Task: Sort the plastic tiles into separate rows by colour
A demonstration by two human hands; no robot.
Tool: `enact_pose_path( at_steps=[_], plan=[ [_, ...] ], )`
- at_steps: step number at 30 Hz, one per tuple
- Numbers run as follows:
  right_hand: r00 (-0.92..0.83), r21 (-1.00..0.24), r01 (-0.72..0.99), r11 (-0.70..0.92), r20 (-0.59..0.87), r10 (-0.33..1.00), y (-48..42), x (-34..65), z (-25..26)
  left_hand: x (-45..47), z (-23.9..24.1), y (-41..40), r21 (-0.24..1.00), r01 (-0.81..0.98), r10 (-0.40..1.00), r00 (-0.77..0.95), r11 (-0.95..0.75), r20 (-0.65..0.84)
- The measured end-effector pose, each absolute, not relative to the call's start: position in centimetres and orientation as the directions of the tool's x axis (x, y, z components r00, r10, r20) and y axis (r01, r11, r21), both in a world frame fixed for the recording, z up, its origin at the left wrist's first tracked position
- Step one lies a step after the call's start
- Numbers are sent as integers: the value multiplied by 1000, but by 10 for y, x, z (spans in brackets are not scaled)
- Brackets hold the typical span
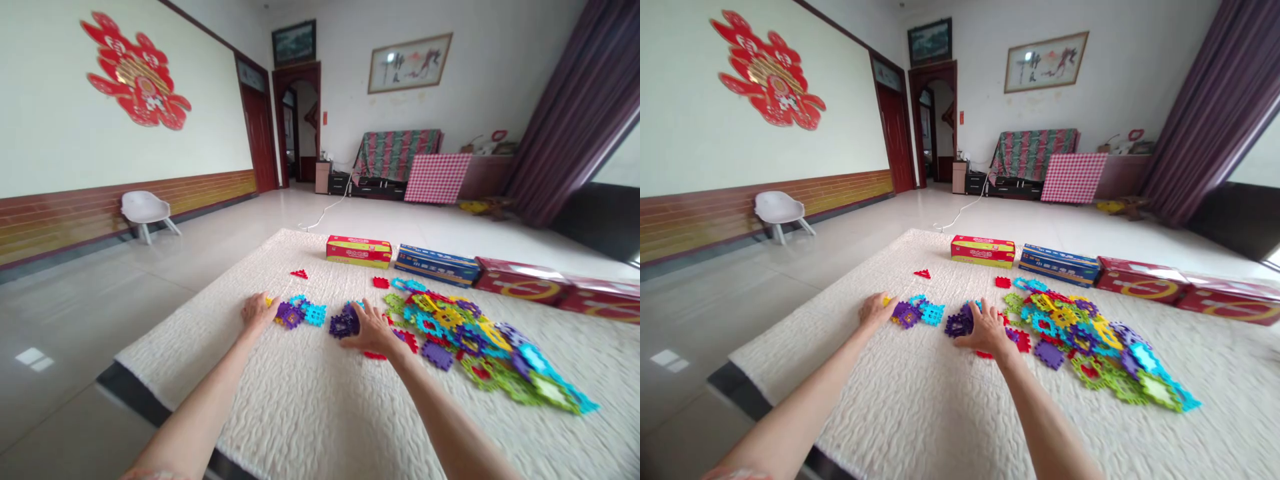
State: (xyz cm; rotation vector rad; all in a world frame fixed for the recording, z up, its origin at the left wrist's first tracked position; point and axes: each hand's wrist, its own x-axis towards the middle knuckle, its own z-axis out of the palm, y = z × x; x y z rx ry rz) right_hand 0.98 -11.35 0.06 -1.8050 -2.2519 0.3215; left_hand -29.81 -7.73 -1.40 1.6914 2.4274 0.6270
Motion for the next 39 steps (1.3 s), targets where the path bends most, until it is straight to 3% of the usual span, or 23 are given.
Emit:
enact_pose_path(
  at_steps=[5,12,16,20,24,29,35,39],
  plan=[
    [-244,-349,905,241,37,969,-107,6,-4,-246,-20,-68,450,888,945,-220,91,242],
    [-199,-365,915,171,-40,979,-101,7,-7,-186,-27,-65,507,861,944,-144,-29,298],
    [-245,-362,910,202,-79,966,-99,15,-2,-161,-26,-60,548,831,953,-85,-94,292],
    [-327,-380,875,299,-11,945,-98,29,3,-141,-20,-55,633,767,970,-63,-105,237],
    [-422,-413,807,423,98,901,-100,42,4,-128,-14,-50,760,642,973,-94,-104,212],
    [-392,-405,817,411,133,910,-103,56,7,-113,-12,-43,899,436,953,-249,-46,170],
    [-390,-322,834,448,229,892,-110,72,8,-91,-18,-33,977,205,925,-360,-51,124],
    [-317,-369,829,420,309,897,-109,84,3,-78,-19,-27,998,43,932,-358,-37,50]
  ],
)
